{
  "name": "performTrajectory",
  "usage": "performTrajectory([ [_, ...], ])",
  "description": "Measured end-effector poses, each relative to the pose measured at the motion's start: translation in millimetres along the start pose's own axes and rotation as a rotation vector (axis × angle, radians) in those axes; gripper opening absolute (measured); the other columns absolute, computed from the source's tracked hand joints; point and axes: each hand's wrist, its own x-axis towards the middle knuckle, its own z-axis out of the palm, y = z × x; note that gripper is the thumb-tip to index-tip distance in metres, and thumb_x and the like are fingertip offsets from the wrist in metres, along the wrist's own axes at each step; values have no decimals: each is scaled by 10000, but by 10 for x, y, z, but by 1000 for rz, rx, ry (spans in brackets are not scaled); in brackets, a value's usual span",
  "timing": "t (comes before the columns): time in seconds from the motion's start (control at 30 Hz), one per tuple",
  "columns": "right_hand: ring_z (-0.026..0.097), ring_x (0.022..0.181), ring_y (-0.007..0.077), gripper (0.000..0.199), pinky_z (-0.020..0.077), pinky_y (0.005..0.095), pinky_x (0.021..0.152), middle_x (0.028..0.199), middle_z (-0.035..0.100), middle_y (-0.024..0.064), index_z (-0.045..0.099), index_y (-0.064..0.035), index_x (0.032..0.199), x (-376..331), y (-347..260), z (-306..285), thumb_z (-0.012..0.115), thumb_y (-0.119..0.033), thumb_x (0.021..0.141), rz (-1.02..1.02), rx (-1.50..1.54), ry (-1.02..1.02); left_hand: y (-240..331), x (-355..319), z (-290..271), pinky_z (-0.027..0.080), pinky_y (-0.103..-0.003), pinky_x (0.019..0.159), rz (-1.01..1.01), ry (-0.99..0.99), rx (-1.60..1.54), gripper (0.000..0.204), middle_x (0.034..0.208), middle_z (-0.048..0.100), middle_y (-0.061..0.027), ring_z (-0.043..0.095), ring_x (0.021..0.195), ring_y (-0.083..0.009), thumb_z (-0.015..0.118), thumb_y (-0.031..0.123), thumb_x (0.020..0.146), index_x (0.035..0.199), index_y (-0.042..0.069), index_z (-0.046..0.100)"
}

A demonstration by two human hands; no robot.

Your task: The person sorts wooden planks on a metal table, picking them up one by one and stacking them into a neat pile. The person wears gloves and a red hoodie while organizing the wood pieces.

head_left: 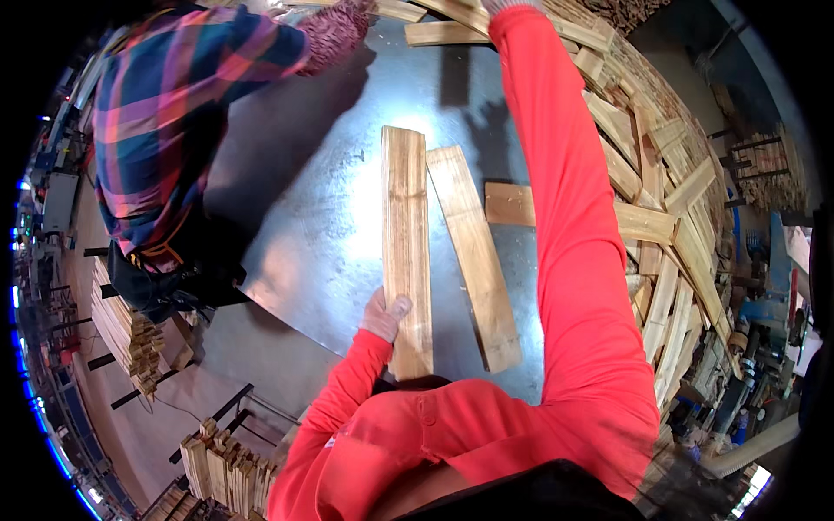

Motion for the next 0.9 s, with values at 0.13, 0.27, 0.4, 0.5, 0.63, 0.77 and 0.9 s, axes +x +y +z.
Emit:
performTrajectory([
  [0.13, 594, 1073, 336, 706, 462, 421, 917, 1162, 617, 205, 470, -54, 1299, 127, 534, 425, 567, -572, 828, -524, -723, -54, -188, 28, -123, 465, -288, 834, 9, 107, 26, 426, 1023, 652, -50, 568, 903, -135, 685, 234, 853, 1188, -5, 574],
  [0.27, 489, 1244, 339, 968, 276, 550, 1065, 1301, 544, 167, 384, -122, 1393, -621, 2214, -287, 609, -748, 689, -430, -1280, -610, -144, -58, -118, 474, -289, 828, -45, 45, -16, 425, 1037, 655, -58, 582, 902, -140, 687, 209, 851, 1200, -1, 565],
  [0.4, 498, 1236, 366, 1069, 307, 498, 1079, 1338, 520, 183, 376, -87, 1405, -1629, 3032, -1128, 698, -727, 611, -588, -1154, -675, -82, -38, -162, 489, -306, 818, 14, 56, 0, 430, 1010, 665, -84, 599, 895, -160, 673, 240, 857, 1193, -6, 567],
  [0.5, 555, 1176, 340, 927, 423, 450, 988, 1256, 584, 158, 486, -95, 1316, -2029, 2802, -1188, 755, -641, 617, -205, -1399, -1177, -173, 28, -222, 500, -330, 816, -7, 84, 240, 409, 1002, 669, -109, 608, 894, -175, 654, 239, 856, 1170, -12, 578],
  [0.63, 640, 938, 300, 596, 516, 393, 821, 952, 659, 99, 618, -112, 1089, -2346, 2693, -1425, 784, -500, 668, -382, -1389, -1319, -32, 51, -45, 502, -331, 820, 46, 94, 223, 372, 989, 673, -105, 616, 885, -178, 633, 202, 847, 1153, -5, 597],
  [0.77, 604, 782, 278, 403, 511, 393, 718, 790, 570, 76, 653, -145, 979, -2387, 2071, -1827, 726, -461, 740, -873, -958, -684, 144, -174, 42, 508, -339, 788, -5, 173, 289, 385, 961, 678, -106, 625, 850, -177, 656, 194, 839, 1178, 23, 600],
  [0.9, 636, 877, 297, 352, 512, 359, 754, 1001, 649, 132, 613, -115, 1168, -2162, 1612, -1456, 626, -269, 852, -675, -753, -459, 259, -407, 114, 506, -373, 779, -94, 276, 417, 450, 980, 685, -134, 649, 864, -246, 670, 271, 849, 1212, 25, 570],
])
